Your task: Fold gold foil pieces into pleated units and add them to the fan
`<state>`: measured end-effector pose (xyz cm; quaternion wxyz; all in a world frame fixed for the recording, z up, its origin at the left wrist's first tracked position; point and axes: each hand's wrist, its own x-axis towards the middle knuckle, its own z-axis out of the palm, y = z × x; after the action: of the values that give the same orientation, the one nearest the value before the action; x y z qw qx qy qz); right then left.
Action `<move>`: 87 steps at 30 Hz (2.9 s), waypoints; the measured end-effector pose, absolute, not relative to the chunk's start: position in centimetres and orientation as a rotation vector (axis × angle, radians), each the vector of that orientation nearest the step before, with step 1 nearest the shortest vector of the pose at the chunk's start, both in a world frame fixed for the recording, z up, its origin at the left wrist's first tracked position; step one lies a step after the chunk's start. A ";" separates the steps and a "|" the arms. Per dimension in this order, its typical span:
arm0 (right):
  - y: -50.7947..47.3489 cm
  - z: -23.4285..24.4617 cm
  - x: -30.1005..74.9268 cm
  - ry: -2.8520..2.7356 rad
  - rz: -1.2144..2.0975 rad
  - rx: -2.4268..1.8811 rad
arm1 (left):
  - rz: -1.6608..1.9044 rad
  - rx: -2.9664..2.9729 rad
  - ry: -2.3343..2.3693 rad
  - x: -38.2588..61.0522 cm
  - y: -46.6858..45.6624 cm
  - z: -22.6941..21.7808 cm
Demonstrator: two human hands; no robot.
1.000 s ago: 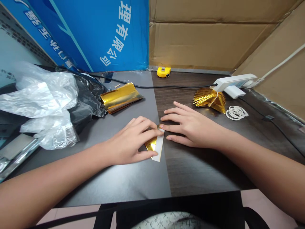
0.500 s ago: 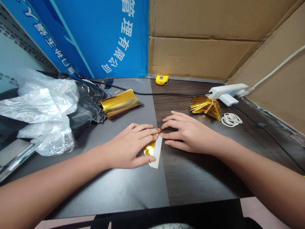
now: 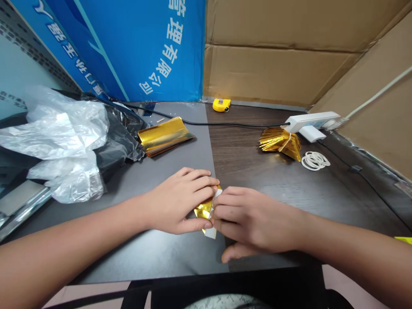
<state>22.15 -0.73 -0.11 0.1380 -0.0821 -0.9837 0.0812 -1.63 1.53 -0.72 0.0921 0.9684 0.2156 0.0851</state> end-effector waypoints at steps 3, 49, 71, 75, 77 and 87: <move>-1.4 -0.1 21.9 -2.837 0.233 -0.202 | 0.236 2.851 0.566 -1.5 1.2 -0.8; -0.7 -0.3 21.6 -2.703 0.768 -0.401 | 0.081 2.618 0.805 -1.4 1.0 0.0; -2.4 -1.0 20.7 -2.498 0.855 -0.717 | 0.101 2.635 0.775 -1.5 0.9 -0.4; -2.4 -1.1 20.6 -2.508 0.831 -0.708 | 0.095 2.650 0.764 -1.5 0.9 -0.4; -2.3 -1.1 20.6 -2.509 0.811 -0.709 | 0.087 2.646 0.768 -1.5 0.9 -0.4; -2.2 -1.0 20.7 -2.556 0.793 -0.686 | 0.088 2.647 0.770 -1.5 0.8 -0.4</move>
<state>20.71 -2.22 -1.00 0.1885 -0.2440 -0.9086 0.2818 -1.49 0.85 -0.45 0.1908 0.9421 0.2741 0.0314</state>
